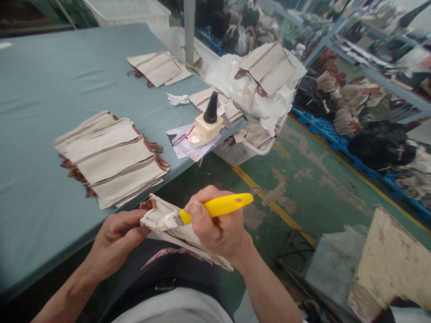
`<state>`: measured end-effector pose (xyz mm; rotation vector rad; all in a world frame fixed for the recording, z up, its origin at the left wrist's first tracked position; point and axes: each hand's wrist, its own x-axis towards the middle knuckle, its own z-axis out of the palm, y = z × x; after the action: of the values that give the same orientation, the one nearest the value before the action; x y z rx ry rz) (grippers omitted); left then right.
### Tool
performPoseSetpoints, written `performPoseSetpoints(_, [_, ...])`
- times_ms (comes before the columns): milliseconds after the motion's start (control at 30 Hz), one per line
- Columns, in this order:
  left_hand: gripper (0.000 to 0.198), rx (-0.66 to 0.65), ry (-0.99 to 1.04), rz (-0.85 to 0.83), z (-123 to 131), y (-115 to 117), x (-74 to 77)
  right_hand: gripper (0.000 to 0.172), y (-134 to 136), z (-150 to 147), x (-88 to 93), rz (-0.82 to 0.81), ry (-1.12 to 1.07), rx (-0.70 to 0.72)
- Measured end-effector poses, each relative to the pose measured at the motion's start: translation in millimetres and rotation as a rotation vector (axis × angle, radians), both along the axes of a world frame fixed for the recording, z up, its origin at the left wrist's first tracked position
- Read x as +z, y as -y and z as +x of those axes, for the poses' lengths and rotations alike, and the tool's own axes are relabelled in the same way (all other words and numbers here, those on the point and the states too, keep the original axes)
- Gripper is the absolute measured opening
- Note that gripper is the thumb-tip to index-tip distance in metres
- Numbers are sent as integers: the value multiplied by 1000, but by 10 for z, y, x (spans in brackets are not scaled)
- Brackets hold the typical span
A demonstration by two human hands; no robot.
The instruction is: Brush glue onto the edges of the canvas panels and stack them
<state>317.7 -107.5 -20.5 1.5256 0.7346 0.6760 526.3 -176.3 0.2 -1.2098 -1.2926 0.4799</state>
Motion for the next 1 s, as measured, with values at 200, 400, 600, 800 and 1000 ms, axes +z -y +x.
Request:
performPoseSetpoints(200, [32,-25,33,50,-20,-24,26,17,-35,-104,47,36,-36,7])
performPoseSetpoints(400, [33,-8,8,104,-43,-4,61,22,75,12,26,-67,-17,-54])
performPoseSetpoints(600, [32,14,-9,183,-51,-8,77,16,144,-36,-6,26,42,-116])
performPoseSetpoints(800, [30,30,-43,178,-77,-18,66,19,190,-204,60,20,131,-31])
performPoseSetpoints(1000, [30,-41,-17,156,-104,-21,66,27,18,-249,45,-97,-60,-2])
